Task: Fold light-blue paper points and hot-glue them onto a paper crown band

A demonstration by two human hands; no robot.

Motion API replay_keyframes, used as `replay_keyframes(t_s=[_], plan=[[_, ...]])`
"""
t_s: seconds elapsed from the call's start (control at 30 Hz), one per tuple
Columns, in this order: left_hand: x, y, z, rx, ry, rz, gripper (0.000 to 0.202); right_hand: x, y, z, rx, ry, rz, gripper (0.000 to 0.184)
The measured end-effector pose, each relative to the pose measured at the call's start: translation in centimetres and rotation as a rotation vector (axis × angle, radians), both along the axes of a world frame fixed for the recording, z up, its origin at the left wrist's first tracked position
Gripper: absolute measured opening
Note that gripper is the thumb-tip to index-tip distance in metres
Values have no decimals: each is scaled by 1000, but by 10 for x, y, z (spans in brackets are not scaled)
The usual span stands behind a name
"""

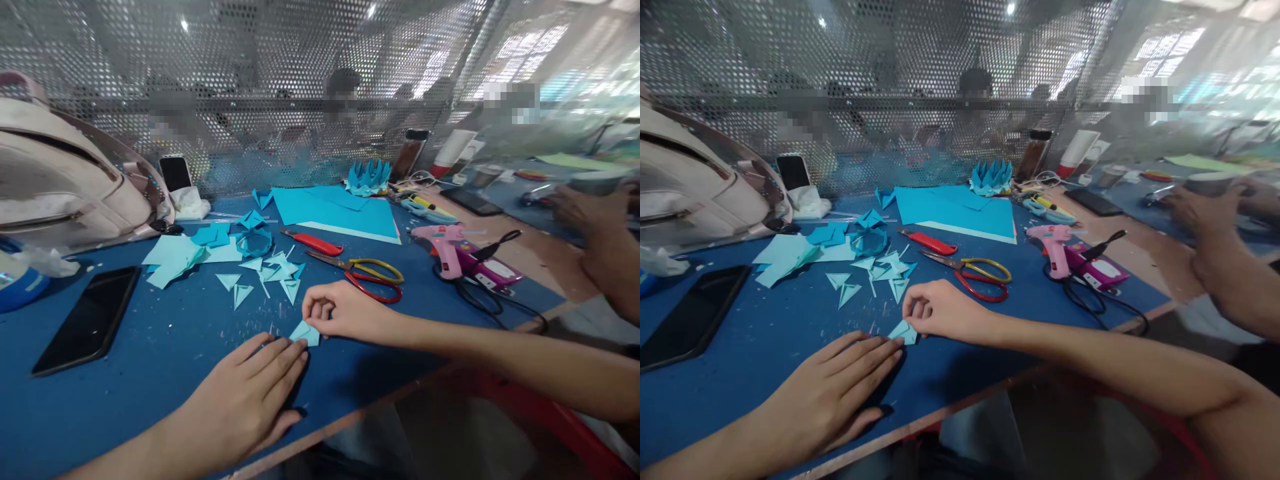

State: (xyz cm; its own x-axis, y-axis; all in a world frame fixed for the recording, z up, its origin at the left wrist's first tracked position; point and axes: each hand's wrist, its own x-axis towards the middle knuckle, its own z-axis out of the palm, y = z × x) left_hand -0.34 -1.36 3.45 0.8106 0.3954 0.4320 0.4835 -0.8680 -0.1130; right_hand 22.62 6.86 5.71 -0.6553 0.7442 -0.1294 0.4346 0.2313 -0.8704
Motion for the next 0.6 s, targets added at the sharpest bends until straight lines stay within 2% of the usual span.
replay_keyframes(t_s=[0.17,0.37,0.47,0.6], plan=[[-1,0,1,-11,52,19,44,4,-6,5,34,-147,90,13],[0,0,1,-78,32,40,43,0,1,11,64,-331,219,23],[1,0,-2,-104,-5,57,41,-3,6,17,208,-422,303,24],[2,-1,-8,-69,-18,63,42,-6,10,22,438,-428,415,16]])
